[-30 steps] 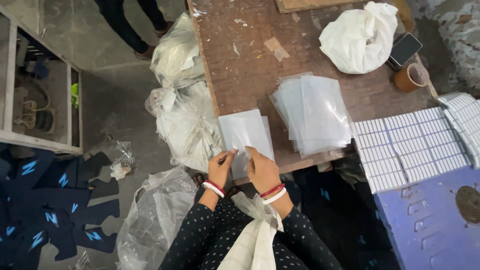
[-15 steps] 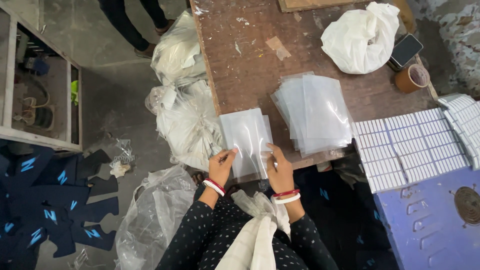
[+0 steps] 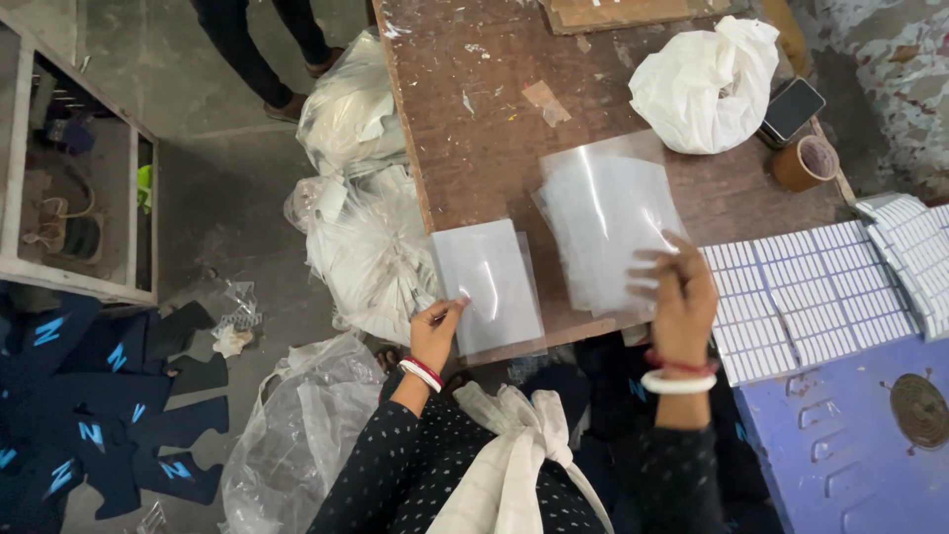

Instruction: Peeling and separating thin plastic sheets from a stack on a wooden workbench.

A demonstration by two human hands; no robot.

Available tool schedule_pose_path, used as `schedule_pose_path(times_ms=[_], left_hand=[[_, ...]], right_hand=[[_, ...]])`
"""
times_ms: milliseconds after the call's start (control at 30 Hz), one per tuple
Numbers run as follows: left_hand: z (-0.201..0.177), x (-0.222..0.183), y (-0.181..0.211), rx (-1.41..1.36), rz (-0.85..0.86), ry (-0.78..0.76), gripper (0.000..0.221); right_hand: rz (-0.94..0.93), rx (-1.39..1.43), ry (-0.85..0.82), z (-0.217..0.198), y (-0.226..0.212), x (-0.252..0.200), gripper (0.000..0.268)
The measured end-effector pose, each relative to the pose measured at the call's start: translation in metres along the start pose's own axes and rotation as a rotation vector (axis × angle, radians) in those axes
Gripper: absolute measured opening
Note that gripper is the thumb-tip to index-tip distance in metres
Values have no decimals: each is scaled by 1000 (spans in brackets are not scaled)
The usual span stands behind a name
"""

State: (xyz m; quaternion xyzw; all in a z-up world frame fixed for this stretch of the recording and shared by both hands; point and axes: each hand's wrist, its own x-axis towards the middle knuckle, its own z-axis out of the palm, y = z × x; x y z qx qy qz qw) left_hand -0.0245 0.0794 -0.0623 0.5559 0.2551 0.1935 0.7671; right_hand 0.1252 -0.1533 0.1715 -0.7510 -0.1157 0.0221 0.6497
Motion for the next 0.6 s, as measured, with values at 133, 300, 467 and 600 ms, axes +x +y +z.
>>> schedule_pose_path(times_ms=[133, 300, 467, 600], left_hand=[[-6, 1, -13, -60, -73, -5, 19], [-8, 1, -8, -54, -104, -38, 21], [-8, 3, -19, -62, -103, -43, 22], [-11, 4, -39, -13, 4, -63, 21]], right_hand=[[9, -99, 45, -38, 62, 39, 38], [-87, -1000, 91, -5, 91, -8, 19], [-240, -895, -240, 68, 116, -76, 45], [-242, -923, -148, 91, 91, -85, 48]])
